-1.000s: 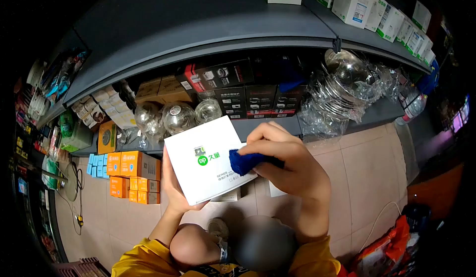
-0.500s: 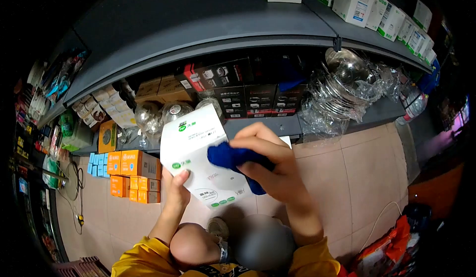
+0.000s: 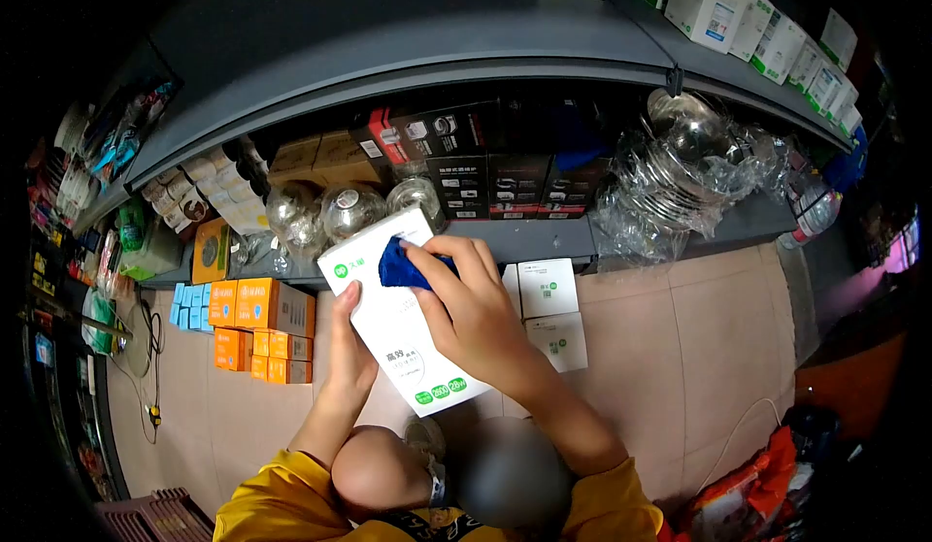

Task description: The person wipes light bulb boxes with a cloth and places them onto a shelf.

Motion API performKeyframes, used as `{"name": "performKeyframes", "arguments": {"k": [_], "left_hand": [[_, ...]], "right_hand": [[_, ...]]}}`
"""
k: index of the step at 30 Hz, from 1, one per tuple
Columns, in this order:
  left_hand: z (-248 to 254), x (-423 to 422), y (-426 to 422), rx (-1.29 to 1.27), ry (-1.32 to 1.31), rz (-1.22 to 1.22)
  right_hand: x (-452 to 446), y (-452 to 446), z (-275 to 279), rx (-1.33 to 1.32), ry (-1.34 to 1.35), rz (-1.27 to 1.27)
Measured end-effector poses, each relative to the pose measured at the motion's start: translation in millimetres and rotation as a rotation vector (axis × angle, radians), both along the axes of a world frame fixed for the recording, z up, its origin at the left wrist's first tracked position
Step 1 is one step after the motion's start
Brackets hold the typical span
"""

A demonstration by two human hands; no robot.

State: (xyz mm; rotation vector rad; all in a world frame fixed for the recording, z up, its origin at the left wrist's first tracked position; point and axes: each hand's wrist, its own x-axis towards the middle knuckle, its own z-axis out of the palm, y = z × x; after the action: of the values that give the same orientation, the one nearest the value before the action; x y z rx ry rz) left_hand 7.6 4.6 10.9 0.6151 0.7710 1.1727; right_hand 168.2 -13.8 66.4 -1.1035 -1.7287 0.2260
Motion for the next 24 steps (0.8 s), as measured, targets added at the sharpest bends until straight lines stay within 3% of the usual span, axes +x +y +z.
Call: {"name": "performKeyframes", "arguments": {"k": [8,13,21,24], "left_hand": [[14.7,-2.4,2.3,0.024,0.015,0.082],[9.6,-9.3,8.9,0.049,-0.091,0.255],[11.0,-19.8,12.6,0.1,-0.184,0.309],[7.3,-23.0,14.2,0.093,-0.178,0.271]], "right_hand": [[4.2,-9.5,-11.6,-0.105,0.056,0.051],[6.6,-23.7,-6.1,-0.13,0.018,0.091],[5.4,-46.7,21.8,-0.118,-0.196,0.322],[8.4,-52.3,30.8,-0.239,0.012,0.46]]}}
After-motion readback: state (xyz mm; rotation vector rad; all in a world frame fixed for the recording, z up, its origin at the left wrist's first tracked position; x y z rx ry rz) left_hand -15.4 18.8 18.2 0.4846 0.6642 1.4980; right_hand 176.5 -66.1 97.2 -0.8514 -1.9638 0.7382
